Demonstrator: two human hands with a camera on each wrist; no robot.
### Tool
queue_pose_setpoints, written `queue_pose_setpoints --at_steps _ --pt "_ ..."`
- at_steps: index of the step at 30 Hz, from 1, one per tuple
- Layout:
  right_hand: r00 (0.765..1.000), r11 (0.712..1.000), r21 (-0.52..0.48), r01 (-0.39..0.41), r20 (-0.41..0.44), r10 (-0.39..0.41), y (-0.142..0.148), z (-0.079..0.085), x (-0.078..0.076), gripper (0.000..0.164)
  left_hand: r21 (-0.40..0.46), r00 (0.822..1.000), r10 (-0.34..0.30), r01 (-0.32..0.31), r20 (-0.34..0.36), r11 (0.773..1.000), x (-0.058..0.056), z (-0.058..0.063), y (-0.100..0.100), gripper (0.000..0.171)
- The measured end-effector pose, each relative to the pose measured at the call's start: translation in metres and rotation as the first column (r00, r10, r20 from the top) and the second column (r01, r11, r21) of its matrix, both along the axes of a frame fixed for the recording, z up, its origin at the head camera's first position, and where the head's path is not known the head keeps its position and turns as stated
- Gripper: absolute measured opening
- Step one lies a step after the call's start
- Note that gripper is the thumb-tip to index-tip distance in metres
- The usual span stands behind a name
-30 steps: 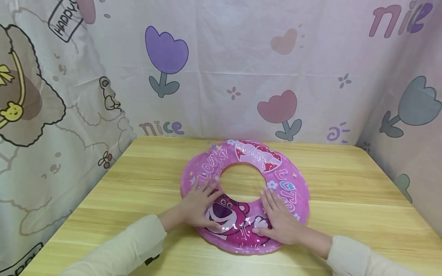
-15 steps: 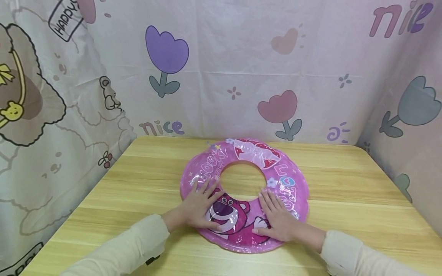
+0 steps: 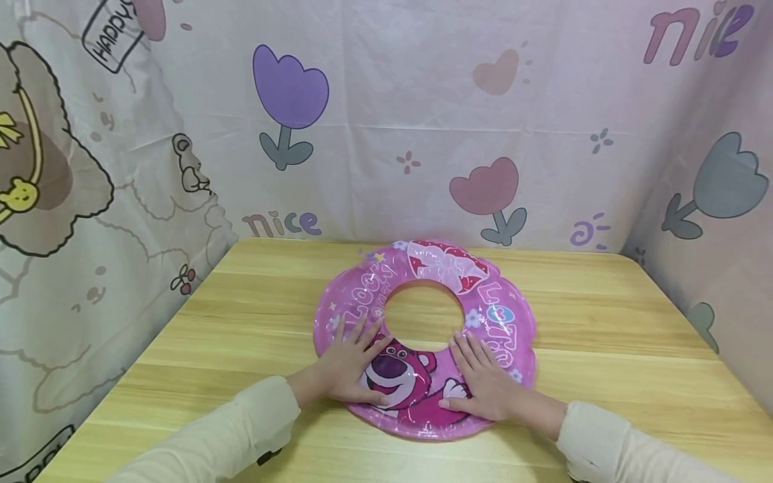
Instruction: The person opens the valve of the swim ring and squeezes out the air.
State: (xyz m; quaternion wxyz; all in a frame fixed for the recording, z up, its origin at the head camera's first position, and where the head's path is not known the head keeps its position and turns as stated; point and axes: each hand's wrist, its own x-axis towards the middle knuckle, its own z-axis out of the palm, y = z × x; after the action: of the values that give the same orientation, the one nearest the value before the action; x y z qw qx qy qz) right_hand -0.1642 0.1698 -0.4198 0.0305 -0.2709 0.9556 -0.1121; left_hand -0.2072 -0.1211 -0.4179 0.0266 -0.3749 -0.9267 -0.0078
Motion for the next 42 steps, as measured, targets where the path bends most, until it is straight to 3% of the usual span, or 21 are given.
queue_pose_setpoints --at_steps 11,20,28,35,42 --pt "1.000 1.000 0.007 -0.001 0.012 0.001 0.000 -0.001 -0.002 0.099 -0.052 0.998 0.032 -0.029 0.052 0.998 0.000 0.002 0.002 0.096" --pt "0.999 1.000 0.017 -0.012 0.031 0.011 0.000 0.003 -0.002 0.098 -0.107 0.999 0.043 -0.040 0.030 0.993 0.001 0.005 0.004 0.097" --pt "0.998 0.997 0.038 -0.064 0.030 0.063 0.010 0.007 -0.013 0.101 -0.143 0.999 0.053 -0.052 0.001 0.988 0.006 0.013 0.010 0.097" --pt "0.992 0.994 0.048 -0.099 0.078 0.095 0.025 0.018 -0.026 0.102 -0.134 0.999 0.013 -0.017 -0.029 0.991 0.012 0.017 0.013 0.094" --pt "0.993 0.996 0.045 -0.080 0.091 0.075 0.038 0.025 -0.032 0.099 -0.140 0.998 -0.022 0.014 -0.056 0.990 0.015 0.019 0.014 0.091"
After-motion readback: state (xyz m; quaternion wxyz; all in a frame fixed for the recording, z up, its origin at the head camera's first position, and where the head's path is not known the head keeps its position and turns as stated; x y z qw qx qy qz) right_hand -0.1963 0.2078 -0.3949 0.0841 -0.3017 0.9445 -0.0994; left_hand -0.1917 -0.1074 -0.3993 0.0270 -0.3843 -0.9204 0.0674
